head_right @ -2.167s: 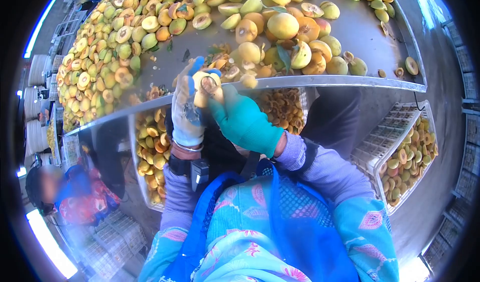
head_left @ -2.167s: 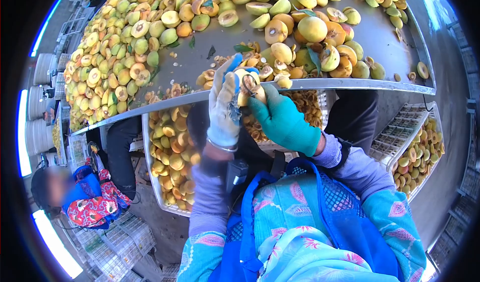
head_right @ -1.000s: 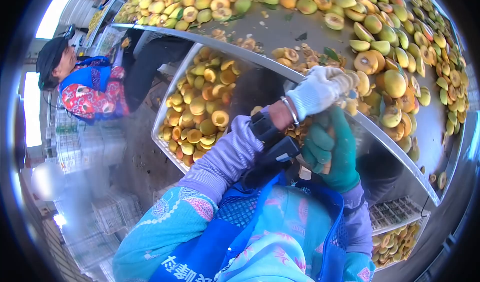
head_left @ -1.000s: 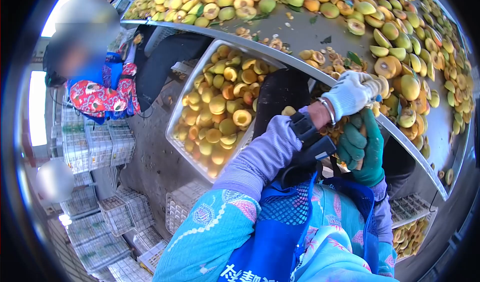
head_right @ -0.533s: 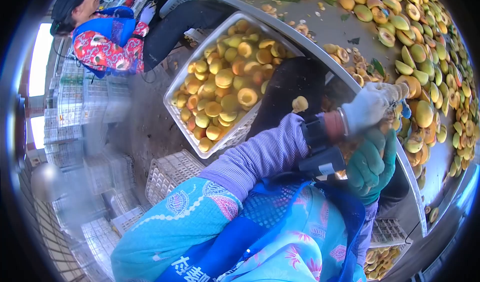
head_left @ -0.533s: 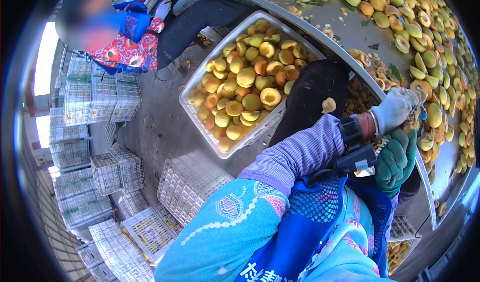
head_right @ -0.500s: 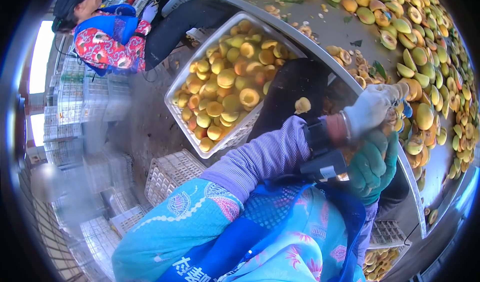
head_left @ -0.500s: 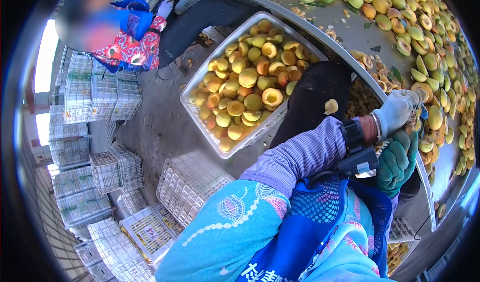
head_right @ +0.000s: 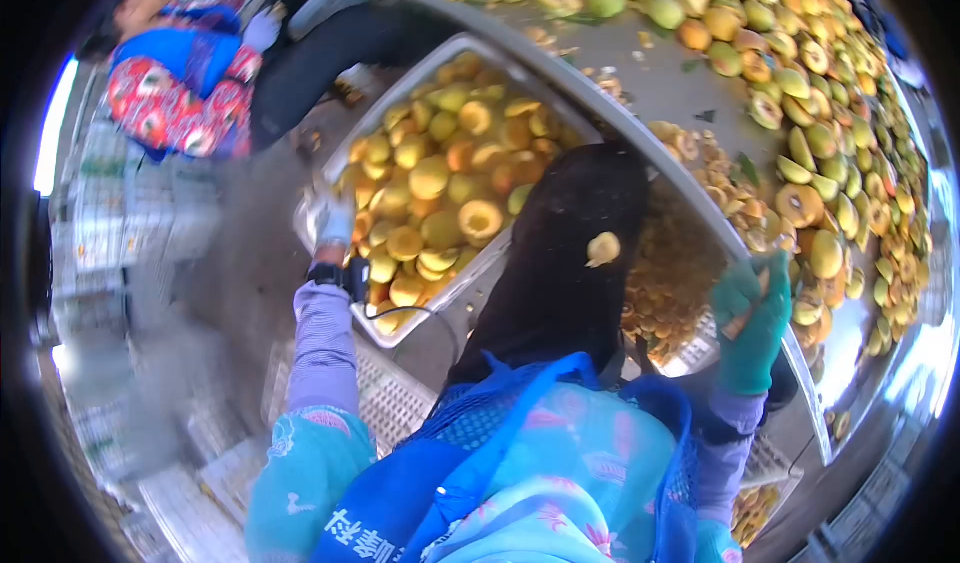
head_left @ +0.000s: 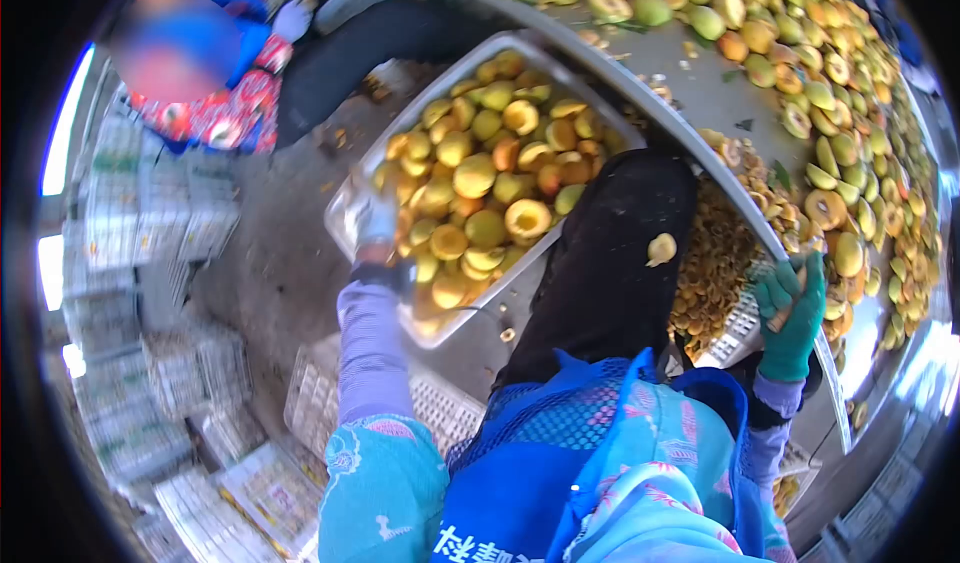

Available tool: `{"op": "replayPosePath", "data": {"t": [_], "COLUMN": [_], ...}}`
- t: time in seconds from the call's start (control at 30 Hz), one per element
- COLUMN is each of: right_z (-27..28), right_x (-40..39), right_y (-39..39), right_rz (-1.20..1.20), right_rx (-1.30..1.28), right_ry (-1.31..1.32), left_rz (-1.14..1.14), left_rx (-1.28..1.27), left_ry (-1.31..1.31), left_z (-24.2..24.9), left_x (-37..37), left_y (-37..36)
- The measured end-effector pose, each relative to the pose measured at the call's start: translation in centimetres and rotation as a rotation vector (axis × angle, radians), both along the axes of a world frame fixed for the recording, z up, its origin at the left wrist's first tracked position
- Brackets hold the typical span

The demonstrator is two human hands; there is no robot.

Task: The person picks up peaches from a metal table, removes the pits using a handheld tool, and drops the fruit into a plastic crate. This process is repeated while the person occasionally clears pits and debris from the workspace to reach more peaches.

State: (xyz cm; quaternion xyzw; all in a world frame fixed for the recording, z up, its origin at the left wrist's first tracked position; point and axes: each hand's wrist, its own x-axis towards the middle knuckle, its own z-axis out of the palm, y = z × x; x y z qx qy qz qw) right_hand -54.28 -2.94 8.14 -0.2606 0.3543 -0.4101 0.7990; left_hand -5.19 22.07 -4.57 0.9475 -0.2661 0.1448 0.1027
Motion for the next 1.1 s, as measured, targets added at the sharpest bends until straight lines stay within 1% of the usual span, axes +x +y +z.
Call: {"op": "replayPosePath", "data": {"t": [0.03, 0.07, 0.1, 0.13, 0.17, 0.23, 0.27, 0.3, 0.33, 0.37, 0.4, 0.43, 0.47, 0.5, 0.53, 0.57, 0.63, 0.67, 0.7, 0.73, 0.77, 0.83, 0.87, 0.93, 0.97, 1.0, 1.07, 1.1], "right_z": [0.4, 0.8, 1.1, 1.2, 1.1, 1.1, 1.1, 0.9, 0.7, 0.6, 0.5, 0.9, 1.3, 1.6, 2.1, 2.0, 2.9, 3.2, 3.4, 3.4, 2.9, 1.6, 1.5, 1.2, 0.8, 0.2, 0.7, 1.0], "right_x": [0.6, 1.2, 1.3, 0.6, -0.3, -1.7, -1.9, -2.2, -2.4, -2.5, -2.3, -2.2, -2.1, -2.0, -2.0, -2.3, -2.8, -3.3, -3.8, -4.0, -3.9, -2.9, -2.1, -0.4, 0.2, 0.8, 0.9, 1.0], "right_y": [0.0, 0.2, 0.0, -0.2, -0.4, -0.6, -0.6, -0.7, -0.7, -0.6, -0.7, -0.8, -0.8, -0.9, -0.9, -1.0, -1.2, -1.3, -1.6, -1.7, -2.0, -2.8, -3.0, -3.1, -3.0, -2.8, -1.8, -1.3], "right_rz": [-0.043, -0.080, -0.138, -0.169, -0.200, -0.250, -0.247, -0.271, -0.259, -0.245, -0.260, -0.231, -0.205, -0.182, -0.189, -0.171, -0.163, -0.158, -0.152, -0.140, -0.154, -0.160, -0.179, -0.167, -0.168, -0.148, -0.123, -0.112], "right_rx": [-0.033, -0.050, -0.072, -0.056, -0.034, 0.050, 0.052, 0.108, 0.100, 0.097, 0.123, 0.143, 0.162, 0.179, 0.183, 0.156, 0.091, 0.044, -0.001, -0.041, -0.136, -0.340, -0.491, -0.653, -0.736, -0.759, -0.720, -0.700], "right_ry": [0.066, 0.153, 0.247, 0.260, 0.261, 0.279, 0.295, 0.256, 0.288, 0.321, 0.242, 0.251, 0.273, 0.293, 0.291, 0.344, 0.384, 0.397, 0.405, 0.408, 0.482, 0.622, 0.754, 0.854, 0.911, 0.935, 0.852, 0.813], "left_rz": [-0.045, -0.234, -0.341, -0.258, -0.040, 0.134, -0.026, -0.207, -0.376, -0.568, -0.726, -0.840, -0.823, -0.935, -0.950, -0.982, -1.197, -1.237, -1.274, -1.207, -1.114, -1.100, -1.075, -0.970, -0.945, -0.920, -0.728, -0.810], "left_rx": [0.403, 0.487, 0.549, 0.562, 0.794, 0.482, 0.259, 0.012, -0.179, -0.305, -0.341, -0.273, -0.139, 0.096, 0.147, 0.141, 0.141, 0.198, 0.258, 0.260, 0.174, -0.096, -0.234, -0.521, -0.542, -0.563, -0.696, -0.702], "left_ry": [-0.158, -0.150, 0.255, 0.390, 0.490, 0.231, 0.045, 0.058, 0.118, 0.262, 0.412, 0.514, 0.701, 0.520, 0.397, 0.411, 0.548, 0.508, 0.465, 0.597, 1.001, 1.316, 1.462, 1.716, 1.829, 1.947, 2.149, 2.072], "left_z": [-2.3, -8.3, -15.1, -5.8, -3.9, 0.0, 4.7, 6.6, 9.7, 13.0, 15.4, 17.3, 19.2, 19.0, 17.5, 14.7, 8.6, 9.1, 10.7, 12.0, 12.9, 13.6, 14.0, 14.6, 14.5, 14.4, 13.9, 13.7], "left_x": [0.2, 4.2, 10.2, 5.4, 6.1, 6.0, 2.3, 1.0, -2.5, -7.9, -13.2, -18.2, -23.3, -26.4, -29.9, -32.4, -34.6, -35.1, -35.6, -35.8, -35.3, -34.1, -33.5, -33.3, -33.0, -32.8, -33.5, -33.7], "left_y": [2.3, 5.9, 8.9, 3.9, 0.6, -3.8, -8.7, -13.3, -18.2, -23.4, -28.0, -32.1, -35.5, -39.3, -42.7, -45.8, -49.2, -49.2, -48.7, -47.3, -45.6, -41.3, -39.1, -35.2, -33.7, -32.4, -31.2, -30.6]}}
